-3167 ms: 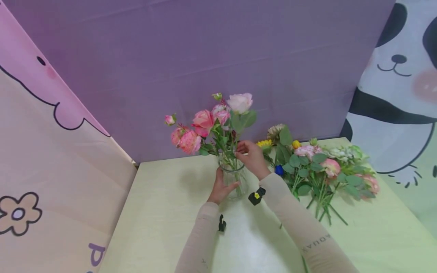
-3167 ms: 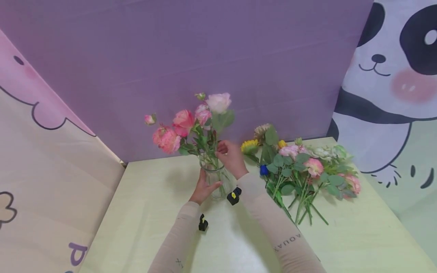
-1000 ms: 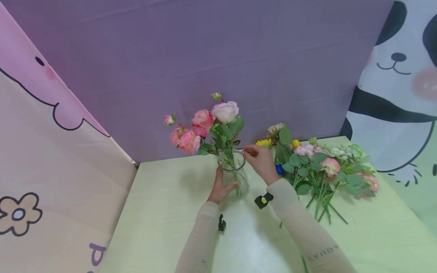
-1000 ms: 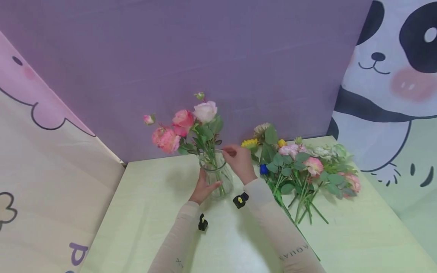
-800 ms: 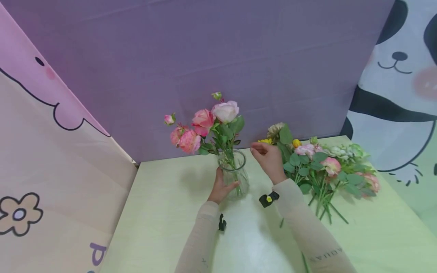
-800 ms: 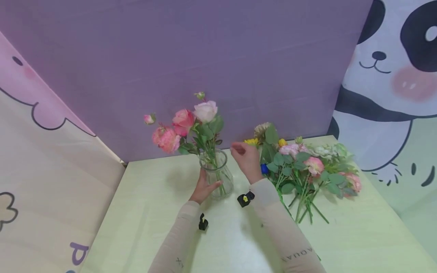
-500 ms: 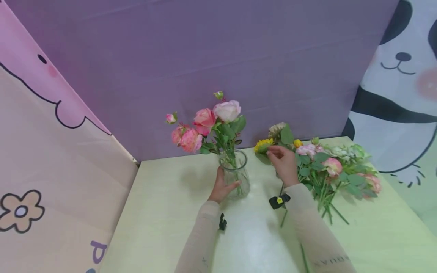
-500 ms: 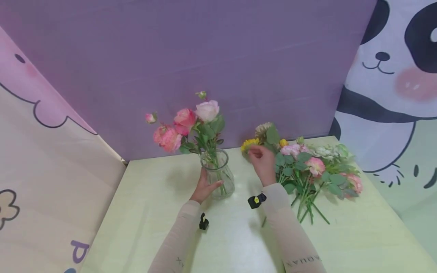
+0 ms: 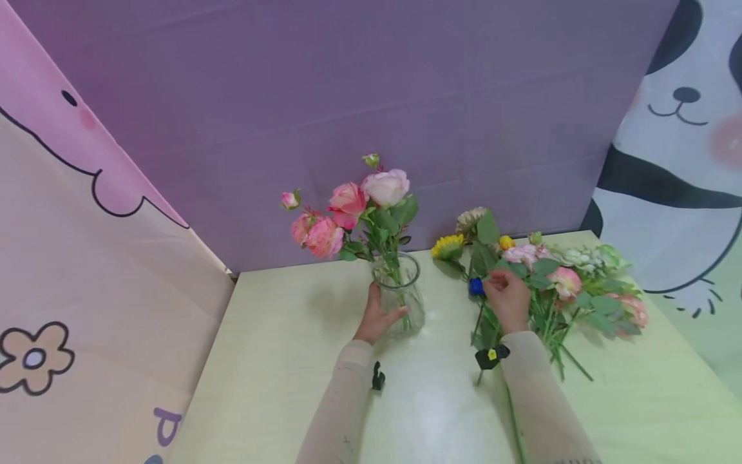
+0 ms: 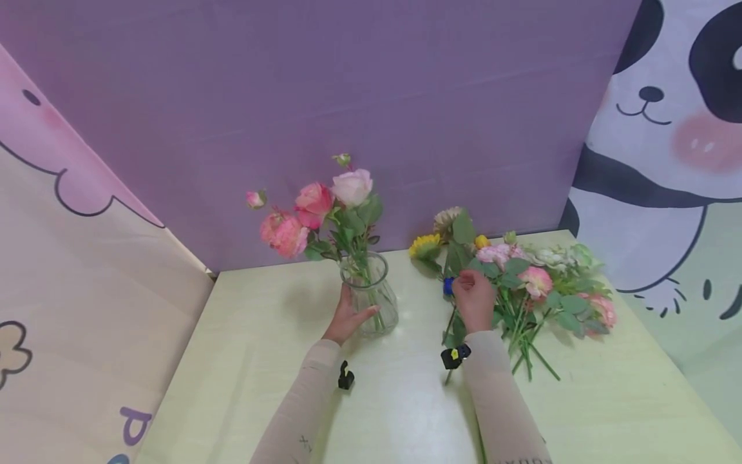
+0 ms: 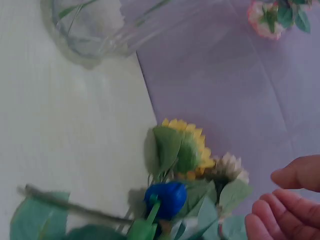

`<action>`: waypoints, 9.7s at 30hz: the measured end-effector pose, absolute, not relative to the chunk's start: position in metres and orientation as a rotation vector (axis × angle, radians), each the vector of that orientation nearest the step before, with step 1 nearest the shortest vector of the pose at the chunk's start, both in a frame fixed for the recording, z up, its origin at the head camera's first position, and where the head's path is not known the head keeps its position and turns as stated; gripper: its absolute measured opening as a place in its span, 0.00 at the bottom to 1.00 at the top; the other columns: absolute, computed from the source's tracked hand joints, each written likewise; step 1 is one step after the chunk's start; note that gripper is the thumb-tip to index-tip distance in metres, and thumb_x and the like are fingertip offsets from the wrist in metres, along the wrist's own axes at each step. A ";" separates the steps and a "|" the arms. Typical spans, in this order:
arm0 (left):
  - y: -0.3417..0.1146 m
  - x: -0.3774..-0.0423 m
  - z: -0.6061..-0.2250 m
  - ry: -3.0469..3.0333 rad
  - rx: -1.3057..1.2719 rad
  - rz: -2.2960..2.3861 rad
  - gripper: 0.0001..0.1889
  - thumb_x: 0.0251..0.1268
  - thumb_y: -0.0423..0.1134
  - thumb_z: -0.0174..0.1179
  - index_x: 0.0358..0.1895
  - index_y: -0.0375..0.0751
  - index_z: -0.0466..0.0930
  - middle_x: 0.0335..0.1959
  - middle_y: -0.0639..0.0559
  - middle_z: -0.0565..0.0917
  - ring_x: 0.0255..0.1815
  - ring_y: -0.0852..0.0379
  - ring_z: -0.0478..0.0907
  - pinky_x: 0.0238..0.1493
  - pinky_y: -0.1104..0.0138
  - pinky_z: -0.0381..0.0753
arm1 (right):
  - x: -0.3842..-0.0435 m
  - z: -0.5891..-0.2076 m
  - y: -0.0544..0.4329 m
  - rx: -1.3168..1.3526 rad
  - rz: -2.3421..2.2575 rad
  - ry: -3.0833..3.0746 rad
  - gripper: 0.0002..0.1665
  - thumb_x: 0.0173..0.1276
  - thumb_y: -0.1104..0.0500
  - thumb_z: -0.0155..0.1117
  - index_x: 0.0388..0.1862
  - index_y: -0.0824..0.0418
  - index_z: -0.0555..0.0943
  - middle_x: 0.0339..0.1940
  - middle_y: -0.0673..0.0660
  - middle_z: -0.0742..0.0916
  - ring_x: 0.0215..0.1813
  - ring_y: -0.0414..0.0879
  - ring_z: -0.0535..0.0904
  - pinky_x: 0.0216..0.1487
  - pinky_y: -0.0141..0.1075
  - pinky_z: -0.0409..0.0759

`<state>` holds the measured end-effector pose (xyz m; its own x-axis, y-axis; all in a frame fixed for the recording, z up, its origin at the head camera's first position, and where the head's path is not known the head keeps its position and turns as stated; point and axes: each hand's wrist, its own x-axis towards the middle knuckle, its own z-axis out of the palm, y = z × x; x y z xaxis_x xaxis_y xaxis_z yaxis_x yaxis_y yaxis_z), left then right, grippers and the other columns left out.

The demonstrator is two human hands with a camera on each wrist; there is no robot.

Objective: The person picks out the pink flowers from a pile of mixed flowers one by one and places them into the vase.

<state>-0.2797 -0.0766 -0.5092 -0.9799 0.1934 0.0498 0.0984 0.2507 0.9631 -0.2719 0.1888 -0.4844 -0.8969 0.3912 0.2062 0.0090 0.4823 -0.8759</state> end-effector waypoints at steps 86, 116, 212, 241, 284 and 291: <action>-0.076 -0.299 -0.542 2.421 0.283 1.907 0.50 0.52 0.45 0.69 0.73 0.47 0.44 0.75 0.44 0.48 0.76 0.46 0.43 0.73 0.47 0.44 | -0.245 -0.490 0.192 -0.265 1.888 -2.222 0.23 0.63 0.68 0.61 0.55 0.75 0.69 0.42 0.58 0.78 0.33 0.30 0.74 0.35 0.22 0.80; -0.078 -0.301 -0.546 2.449 0.332 1.902 0.49 0.54 0.44 0.68 0.73 0.45 0.44 0.75 0.43 0.49 0.75 0.45 0.44 0.73 0.48 0.45 | -0.277 -0.409 0.149 -0.094 1.911 -2.006 0.22 0.63 0.66 0.63 0.54 0.69 0.70 0.40 0.53 0.77 0.36 0.36 0.76 0.37 0.24 0.80; -0.077 -0.304 -0.547 2.476 0.334 1.906 0.49 0.52 0.42 0.70 0.72 0.43 0.44 0.75 0.42 0.50 0.75 0.45 0.45 0.73 0.48 0.46 | -0.303 -0.427 0.068 0.340 1.558 -2.334 0.16 0.58 0.69 0.65 0.45 0.70 0.73 0.37 0.65 0.83 0.41 0.56 0.81 0.43 0.44 0.82; -0.076 -0.283 -0.509 2.488 0.392 1.851 0.47 0.55 0.36 0.66 0.72 0.35 0.43 0.74 0.36 0.49 0.74 0.39 0.45 0.72 0.45 0.48 | -0.305 -0.413 0.069 0.652 1.059 -2.632 0.04 0.58 0.66 0.58 0.32 0.65 0.79 0.27 0.58 0.84 0.31 0.50 0.80 0.34 0.41 0.81; -0.079 -0.303 -0.550 2.439 0.328 1.914 0.50 0.51 0.46 0.70 0.73 0.48 0.44 0.76 0.44 0.49 0.75 0.45 0.44 0.72 0.46 0.45 | -0.288 -0.418 0.091 0.350 1.296 -2.432 0.11 0.63 0.62 0.63 0.41 0.68 0.82 0.35 0.62 0.87 0.36 0.53 0.83 0.39 0.44 0.83; -0.078 -0.304 -0.551 2.459 0.343 1.905 0.50 0.51 0.45 0.70 0.73 0.49 0.45 0.76 0.47 0.50 0.75 0.48 0.44 0.73 0.48 0.44 | -0.280 -0.432 0.106 0.320 1.377 -2.270 0.10 0.64 0.61 0.64 0.39 0.68 0.82 0.33 0.61 0.87 0.34 0.52 0.82 0.38 0.40 0.83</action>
